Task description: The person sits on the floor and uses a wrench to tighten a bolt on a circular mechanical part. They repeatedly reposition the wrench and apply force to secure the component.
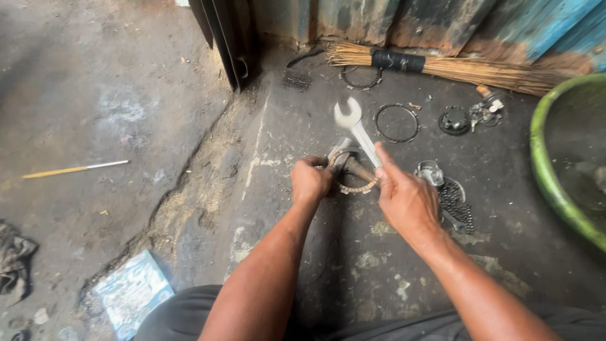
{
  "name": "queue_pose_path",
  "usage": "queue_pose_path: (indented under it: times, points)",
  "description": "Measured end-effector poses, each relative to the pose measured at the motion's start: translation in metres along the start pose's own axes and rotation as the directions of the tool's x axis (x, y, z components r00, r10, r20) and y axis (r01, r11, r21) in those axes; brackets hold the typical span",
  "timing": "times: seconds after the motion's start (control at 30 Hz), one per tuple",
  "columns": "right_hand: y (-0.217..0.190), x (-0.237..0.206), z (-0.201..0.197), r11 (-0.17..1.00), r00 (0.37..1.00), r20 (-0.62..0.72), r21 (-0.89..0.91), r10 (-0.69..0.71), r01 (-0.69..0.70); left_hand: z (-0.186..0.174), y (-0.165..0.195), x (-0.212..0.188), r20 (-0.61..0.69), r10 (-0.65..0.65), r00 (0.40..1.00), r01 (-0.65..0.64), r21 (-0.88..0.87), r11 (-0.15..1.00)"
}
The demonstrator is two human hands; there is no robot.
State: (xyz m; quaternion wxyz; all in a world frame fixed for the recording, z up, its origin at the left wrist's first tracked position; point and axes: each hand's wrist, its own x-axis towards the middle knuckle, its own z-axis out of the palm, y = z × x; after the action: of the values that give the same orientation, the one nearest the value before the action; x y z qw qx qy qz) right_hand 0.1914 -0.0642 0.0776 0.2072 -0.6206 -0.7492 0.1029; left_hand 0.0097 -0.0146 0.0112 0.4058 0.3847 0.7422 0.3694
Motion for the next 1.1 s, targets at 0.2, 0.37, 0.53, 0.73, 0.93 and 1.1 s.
queue_pose_path:
  times: [0.2,0.37,0.53,0.73,0.93,1.1]
  points:
    - [-0.002,0.005,-0.008,0.946,0.885,0.373,-0.265,0.279,-0.186,-0.005,0.006,-0.005,0.033,-0.055,0.998,0.056,-0.032,0.998]
    - [0.005,0.002,-0.005,0.991,0.982,0.132,-0.039,0.133,-0.129,-0.008,0.007,-0.008,0.046,-0.067,0.997,0.069,-0.040,0.997]
    - [0.012,-0.001,0.006,0.977,0.972,0.230,-0.213,0.047,0.003,-0.008,0.012,-0.008,0.120,-0.145,0.982,0.162,-0.145,0.976]
    - [0.013,0.000,0.003,0.983,0.979,0.154,-0.147,0.137,-0.115,-0.010,0.012,-0.010,0.088,-0.092,0.992,0.100,-0.094,0.991]
    - [0.010,0.001,0.000,0.994,0.985,0.139,-0.043,0.106,-0.101,-0.002,0.000,-0.001,0.065,-0.073,0.995,0.079,-0.102,0.992]
    - [0.011,0.007,-0.003,0.941,0.894,0.343,-0.272,0.289,-0.200,0.002,-0.006,0.004,-0.014,0.093,0.996,-0.093,0.014,0.996]
